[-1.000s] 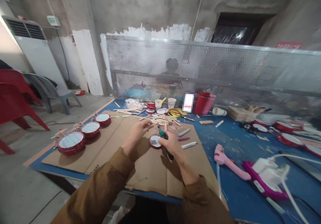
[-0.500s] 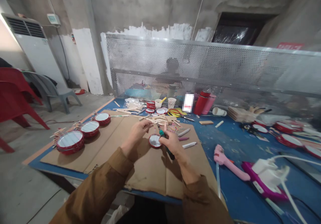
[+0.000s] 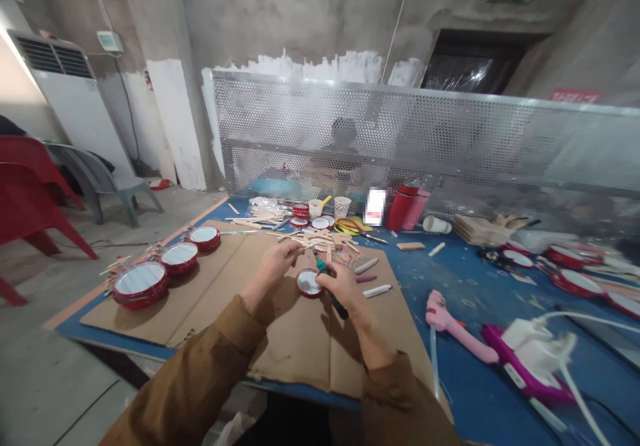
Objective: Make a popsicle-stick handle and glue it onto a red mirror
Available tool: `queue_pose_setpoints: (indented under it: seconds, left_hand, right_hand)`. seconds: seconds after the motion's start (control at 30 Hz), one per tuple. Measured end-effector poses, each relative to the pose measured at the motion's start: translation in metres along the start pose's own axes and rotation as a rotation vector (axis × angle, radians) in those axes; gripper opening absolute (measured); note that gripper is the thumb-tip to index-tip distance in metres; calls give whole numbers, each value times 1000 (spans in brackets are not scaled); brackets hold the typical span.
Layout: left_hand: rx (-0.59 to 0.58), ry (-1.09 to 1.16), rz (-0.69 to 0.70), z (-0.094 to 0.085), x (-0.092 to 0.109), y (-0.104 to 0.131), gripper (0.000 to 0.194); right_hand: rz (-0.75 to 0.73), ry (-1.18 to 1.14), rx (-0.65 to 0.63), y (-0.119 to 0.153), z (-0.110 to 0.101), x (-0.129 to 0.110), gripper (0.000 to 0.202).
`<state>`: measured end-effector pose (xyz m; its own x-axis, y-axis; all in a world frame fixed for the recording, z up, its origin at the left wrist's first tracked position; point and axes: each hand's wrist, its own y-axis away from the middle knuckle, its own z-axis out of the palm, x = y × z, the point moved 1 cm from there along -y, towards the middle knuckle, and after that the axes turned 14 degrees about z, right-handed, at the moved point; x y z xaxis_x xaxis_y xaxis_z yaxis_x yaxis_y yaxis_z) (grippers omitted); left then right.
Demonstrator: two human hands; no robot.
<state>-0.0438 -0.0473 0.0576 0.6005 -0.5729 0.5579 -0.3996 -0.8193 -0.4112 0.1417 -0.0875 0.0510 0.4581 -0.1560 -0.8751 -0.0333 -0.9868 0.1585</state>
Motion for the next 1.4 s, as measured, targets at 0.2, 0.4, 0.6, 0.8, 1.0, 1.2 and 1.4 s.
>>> queue_pose_setpoints:
  seconds: [0.2,0.4,0.6,0.8,1.0,1.2,1.4]
  left_hand:
    - [-6,38,16,4,-7,0,31]
    - [-14,83,1,7,-13,-1,30]
    - [-16,103,25,6,-11,-1,29]
    - [41,133,42,9,-12,-1,17]
    - [63,161,61,10,-15,-1,23]
    - [57,186,77,12,-20,-2,26]
    - [42,195,86,8,-15,0,30]
  right_hand:
    - [94,-98,-110,4,-1,0,30]
    - [-4,4,-41,1,-1,0,22]
    - [-9,97,19,6,2,-3,18]
    - [16,27,-18,1,0,0,21]
    - [87,-120,-133,1,0,4,28]
    - [70,-108,-123,0,-1,6,30]
    - [42,-36,-88,-1,-1,5,25]
